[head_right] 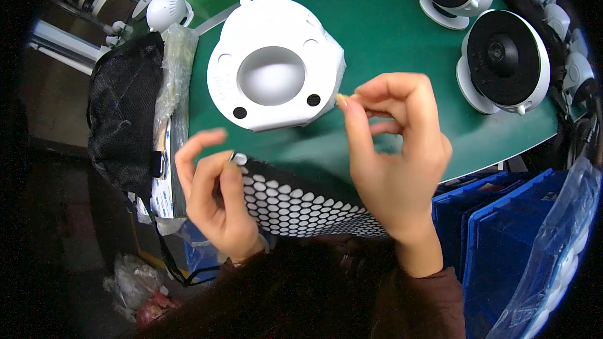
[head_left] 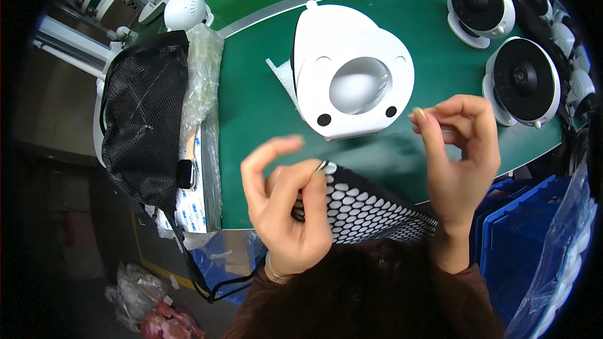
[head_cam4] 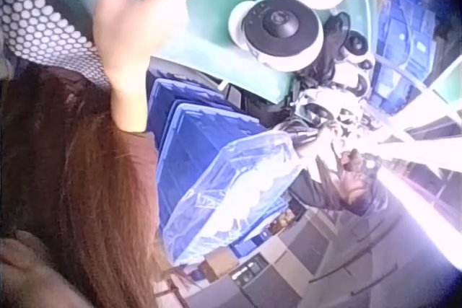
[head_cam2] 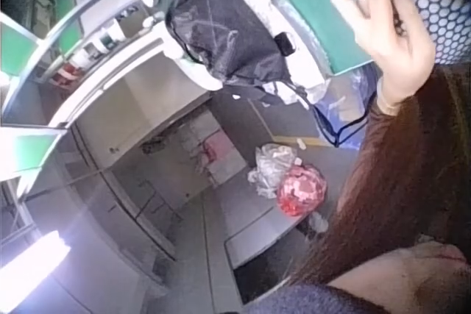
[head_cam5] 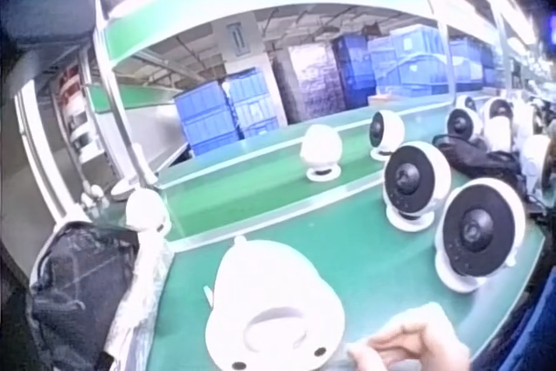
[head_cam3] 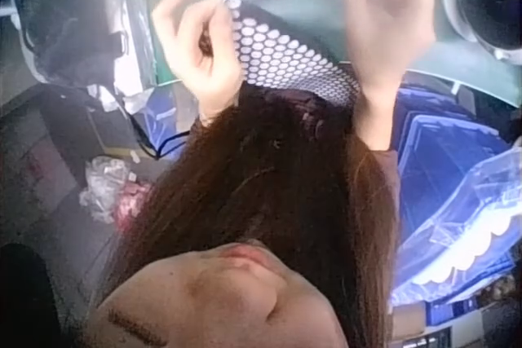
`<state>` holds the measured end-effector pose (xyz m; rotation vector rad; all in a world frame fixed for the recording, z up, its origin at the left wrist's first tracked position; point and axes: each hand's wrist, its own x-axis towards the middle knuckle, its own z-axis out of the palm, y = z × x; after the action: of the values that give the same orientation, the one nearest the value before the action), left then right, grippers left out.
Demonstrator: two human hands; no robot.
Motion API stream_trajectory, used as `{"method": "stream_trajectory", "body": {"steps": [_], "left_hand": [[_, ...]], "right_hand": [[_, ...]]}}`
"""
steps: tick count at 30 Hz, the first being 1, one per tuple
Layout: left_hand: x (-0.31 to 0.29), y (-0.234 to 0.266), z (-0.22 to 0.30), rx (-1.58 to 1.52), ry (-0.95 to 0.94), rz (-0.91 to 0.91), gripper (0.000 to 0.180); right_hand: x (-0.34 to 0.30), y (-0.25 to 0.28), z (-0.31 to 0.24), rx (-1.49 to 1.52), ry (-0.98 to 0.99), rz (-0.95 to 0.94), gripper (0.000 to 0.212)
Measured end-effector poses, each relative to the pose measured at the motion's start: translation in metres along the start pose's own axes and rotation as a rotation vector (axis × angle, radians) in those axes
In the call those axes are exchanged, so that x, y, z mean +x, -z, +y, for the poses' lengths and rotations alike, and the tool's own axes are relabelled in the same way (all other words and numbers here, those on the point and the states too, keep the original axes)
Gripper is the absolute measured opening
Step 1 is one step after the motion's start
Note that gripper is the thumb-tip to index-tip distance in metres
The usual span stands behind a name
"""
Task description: Applying small adhesive pads to the bottom of security camera housings on an assembly line.
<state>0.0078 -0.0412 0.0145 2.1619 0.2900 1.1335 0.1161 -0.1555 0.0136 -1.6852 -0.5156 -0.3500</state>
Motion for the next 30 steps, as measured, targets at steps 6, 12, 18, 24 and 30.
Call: {"method": "stream_trajectory", "body": {"steps": [6, 12, 18, 24, 30], "left_hand": [[0.001, 0.004, 0.003, -0.088, 0.054, -0.030, 0.010], [0.000, 0.003, 0.007, -0.076, -0.012, -0.029, 0.012], [0.001, 0.003, 0.011, -0.017, -0.026, -0.053, 0.014], [0.002, 0.002, 0.012, -0.024, -0.052, -0.044, 0.014], [0.004, 0.002, 0.017, 0.013, -0.086, -0.042, 0.013]], "right_hand": [[-0.012, 0.008, -0.029, 0.051, 0.254, -0.339, 0.018], [-0.018, 0.006, -0.032, 0.075, 0.103, -0.340, 0.021], [-0.021, 0.004, -0.029, 0.196, 0.056, -0.386, 0.020], [-0.022, 0.004, -0.031, 0.212, -0.020, -0.377, 0.019], [-0.020, 0.006, -0.032, 0.105, 0.074, -0.341, 0.016]]}}
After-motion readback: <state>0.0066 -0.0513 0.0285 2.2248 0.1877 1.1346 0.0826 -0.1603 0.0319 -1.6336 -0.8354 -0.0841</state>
